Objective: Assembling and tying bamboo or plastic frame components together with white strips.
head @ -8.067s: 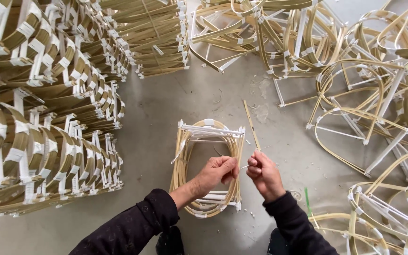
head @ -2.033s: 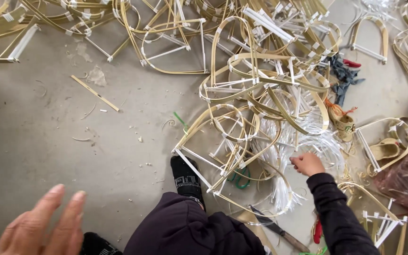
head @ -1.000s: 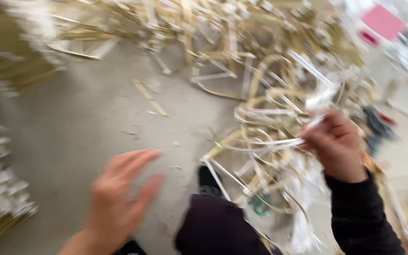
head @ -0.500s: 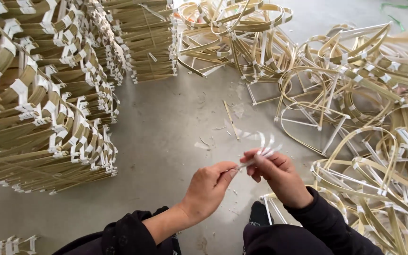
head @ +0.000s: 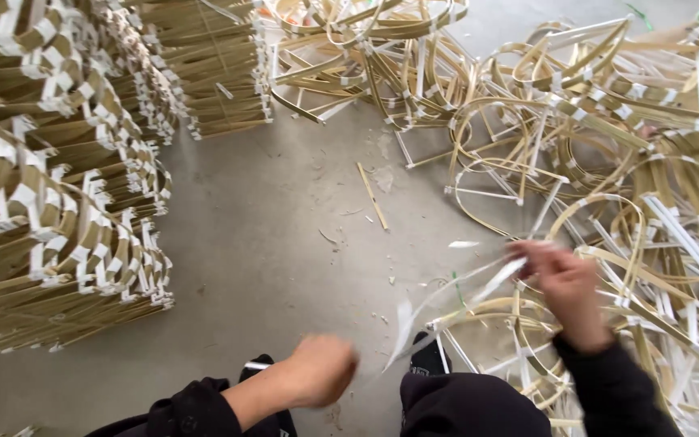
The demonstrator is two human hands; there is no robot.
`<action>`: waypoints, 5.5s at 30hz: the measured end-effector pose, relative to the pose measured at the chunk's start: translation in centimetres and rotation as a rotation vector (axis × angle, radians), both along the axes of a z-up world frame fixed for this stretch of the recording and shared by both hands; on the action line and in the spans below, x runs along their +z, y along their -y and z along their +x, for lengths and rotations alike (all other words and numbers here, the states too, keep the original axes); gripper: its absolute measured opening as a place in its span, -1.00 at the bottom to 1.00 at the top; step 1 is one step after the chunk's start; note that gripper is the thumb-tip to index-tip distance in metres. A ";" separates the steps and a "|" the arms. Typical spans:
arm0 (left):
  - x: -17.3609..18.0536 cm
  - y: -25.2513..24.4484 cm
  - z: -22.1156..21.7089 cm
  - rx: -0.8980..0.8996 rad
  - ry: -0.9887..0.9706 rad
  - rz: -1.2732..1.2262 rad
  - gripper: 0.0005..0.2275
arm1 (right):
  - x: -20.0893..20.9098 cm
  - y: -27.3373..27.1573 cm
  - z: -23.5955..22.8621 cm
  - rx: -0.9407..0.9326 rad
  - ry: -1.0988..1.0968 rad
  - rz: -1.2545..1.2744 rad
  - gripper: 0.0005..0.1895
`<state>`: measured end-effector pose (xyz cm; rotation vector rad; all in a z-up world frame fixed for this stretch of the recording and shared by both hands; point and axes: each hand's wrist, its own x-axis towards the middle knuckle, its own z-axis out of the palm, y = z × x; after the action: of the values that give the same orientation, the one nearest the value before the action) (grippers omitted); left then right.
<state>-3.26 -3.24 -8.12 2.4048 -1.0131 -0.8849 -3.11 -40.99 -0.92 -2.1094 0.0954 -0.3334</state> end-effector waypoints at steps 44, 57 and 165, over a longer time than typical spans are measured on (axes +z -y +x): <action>-22.5 -1.2 27.7 0.607 -0.064 -0.140 -0.83 | -31.0 15.5 22.3 -0.075 -0.869 -0.589 -0.50; -25.2 -3.6 27.5 0.752 -0.058 -0.230 -0.80 | -24.4 15.3 23.4 -0.029 -0.531 -1.002 -0.74; -24.4 -2.7 27.2 0.919 0.156 -0.351 -0.68 | -14.2 -1.3 25.0 0.257 -0.034 -0.735 -0.83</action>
<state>23.89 -0.52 -32.56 2.2578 -0.0173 -0.1693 21.88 -39.70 -15.17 -2.8126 -0.3242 -0.1892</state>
